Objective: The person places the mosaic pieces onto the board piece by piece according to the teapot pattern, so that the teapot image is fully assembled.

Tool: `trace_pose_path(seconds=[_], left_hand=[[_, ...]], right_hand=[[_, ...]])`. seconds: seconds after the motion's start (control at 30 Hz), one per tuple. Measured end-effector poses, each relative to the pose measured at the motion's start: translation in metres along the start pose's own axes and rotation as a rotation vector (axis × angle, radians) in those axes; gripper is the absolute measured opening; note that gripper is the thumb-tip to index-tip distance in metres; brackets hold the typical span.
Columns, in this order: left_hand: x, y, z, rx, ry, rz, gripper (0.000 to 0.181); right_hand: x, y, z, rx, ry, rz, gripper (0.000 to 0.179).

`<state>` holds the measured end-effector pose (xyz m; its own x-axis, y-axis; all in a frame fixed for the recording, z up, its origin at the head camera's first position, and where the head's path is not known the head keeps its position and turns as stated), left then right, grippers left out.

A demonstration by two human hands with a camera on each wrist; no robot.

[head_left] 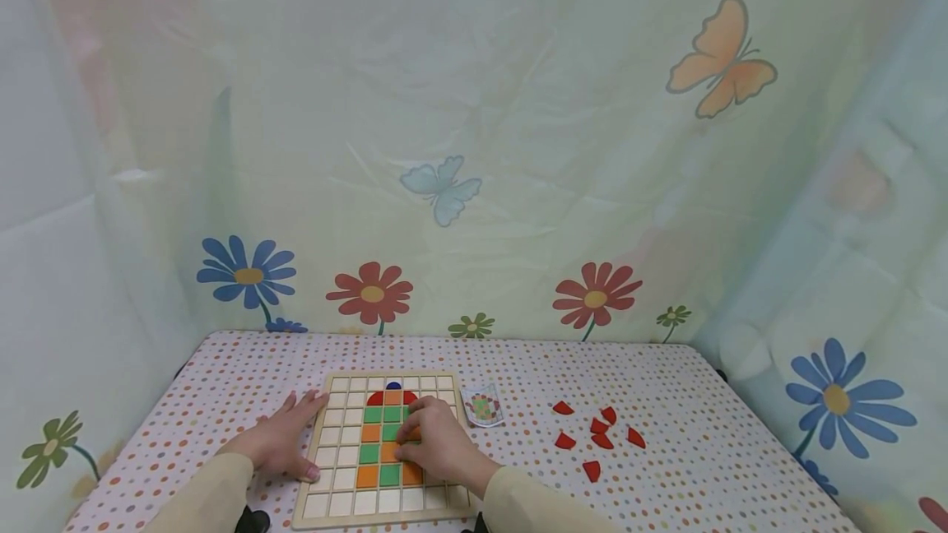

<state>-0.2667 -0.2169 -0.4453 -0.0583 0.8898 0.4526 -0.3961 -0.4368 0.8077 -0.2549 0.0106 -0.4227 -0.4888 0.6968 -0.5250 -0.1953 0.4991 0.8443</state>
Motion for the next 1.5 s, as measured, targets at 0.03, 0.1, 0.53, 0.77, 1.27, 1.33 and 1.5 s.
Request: trace_pose_path(seconds=[0.03, 0.1, 0.53, 0.77, 1.27, 1.33, 1.5], left_hand=[[-0.001, -0.001, -0.001, 0.0, 0.002, 0.003, 0.115], [-0.002, -0.002, -0.003, 0.0, -0.002, 0.004, 0.116], [-0.031, -0.019, -0.037, 0.018, 0.0, 0.02, 0.129], [-0.031, -0.018, -0.035, 0.031, 0.0, 0.015, 0.128], [0.002, 0.003, 0.004, -0.007, -0.022, -0.031, 0.113], [0.003, 0.003, 0.005, -0.002, -0.015, -0.044, 0.113], [-0.021, -0.01, -0.024, 0.008, -0.012, -0.021, 0.125]], right_hand=[[0.0, 0.0, 0.0, 0.001, 0.001, -0.002, 0.006], [0.0, 0.0, 0.001, 0.002, -0.002, -0.008, 0.006], [0.006, 0.015, 0.017, 0.011, -0.053, -0.212, 0.01], [0.022, 0.043, 0.037, 0.058, -0.106, -0.306, 0.021], [0.119, 0.125, 0.102, 0.296, -0.36, -0.095, 0.03], [0.13, 0.135, 0.109, 0.299, -0.379, -0.067, 0.03], [0.154, 0.152, 0.126, 0.297, -0.428, 0.011, 0.032]])
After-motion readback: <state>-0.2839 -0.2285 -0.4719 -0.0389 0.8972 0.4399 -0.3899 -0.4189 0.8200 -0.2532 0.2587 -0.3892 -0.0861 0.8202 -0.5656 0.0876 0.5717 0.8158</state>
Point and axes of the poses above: each hand's wrist, its own z-axis away from the middle knuckle, its own y-axis out of the back of the hand, x = y × z, the point moved 5 cm from there along -z, towards the middle knuckle, and after that the axes turned 4 degrees about y, right-handed, at the moved point
